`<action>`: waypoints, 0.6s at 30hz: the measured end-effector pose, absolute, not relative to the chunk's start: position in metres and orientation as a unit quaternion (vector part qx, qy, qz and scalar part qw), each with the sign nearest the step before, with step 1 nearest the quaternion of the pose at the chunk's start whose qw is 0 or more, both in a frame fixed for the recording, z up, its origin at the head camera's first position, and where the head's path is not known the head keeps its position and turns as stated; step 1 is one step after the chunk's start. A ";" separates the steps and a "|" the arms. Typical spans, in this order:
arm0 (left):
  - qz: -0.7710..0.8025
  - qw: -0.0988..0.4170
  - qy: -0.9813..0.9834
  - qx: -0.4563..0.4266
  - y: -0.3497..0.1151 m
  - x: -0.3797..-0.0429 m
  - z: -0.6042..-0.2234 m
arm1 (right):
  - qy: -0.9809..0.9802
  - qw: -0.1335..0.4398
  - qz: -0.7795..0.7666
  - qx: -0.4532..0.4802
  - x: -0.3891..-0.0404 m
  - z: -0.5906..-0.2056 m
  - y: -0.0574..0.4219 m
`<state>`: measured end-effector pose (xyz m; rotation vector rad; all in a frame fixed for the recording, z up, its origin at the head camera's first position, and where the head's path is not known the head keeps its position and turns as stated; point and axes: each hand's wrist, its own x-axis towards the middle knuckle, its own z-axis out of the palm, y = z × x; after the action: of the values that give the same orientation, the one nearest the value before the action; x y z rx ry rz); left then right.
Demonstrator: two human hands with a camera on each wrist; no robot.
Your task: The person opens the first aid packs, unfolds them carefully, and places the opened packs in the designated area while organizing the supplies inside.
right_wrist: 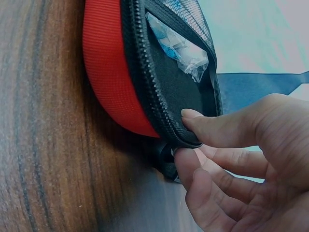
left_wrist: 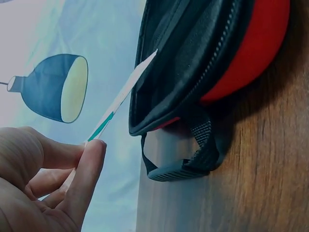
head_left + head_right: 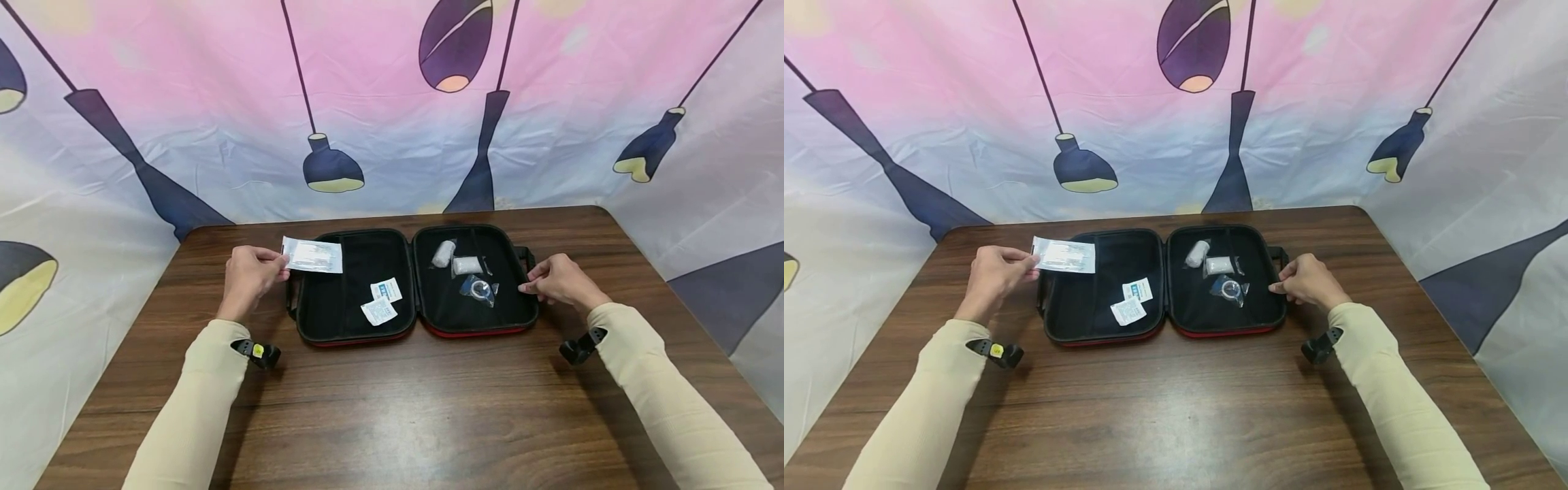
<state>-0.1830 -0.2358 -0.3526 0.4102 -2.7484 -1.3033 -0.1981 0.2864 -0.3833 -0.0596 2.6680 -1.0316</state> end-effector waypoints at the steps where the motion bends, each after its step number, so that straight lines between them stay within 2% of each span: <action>1: -0.426 0.037 -0.894 0.137 -0.236 -0.184 -0.354 | 0.923 0.139 -0.358 -0.021 -0.198 -0.383 0.286; 18: -0.408 0.028 -0.901 0.144 -0.231 -0.199 -0.360 | 0.919 0.139 -0.367 -0.021 -0.198 -0.383 0.287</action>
<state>-0.1985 -0.2312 -0.3601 0.4459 -2.7808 -1.2598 -0.1977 0.2874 -0.3830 -0.0593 2.6582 -1.0617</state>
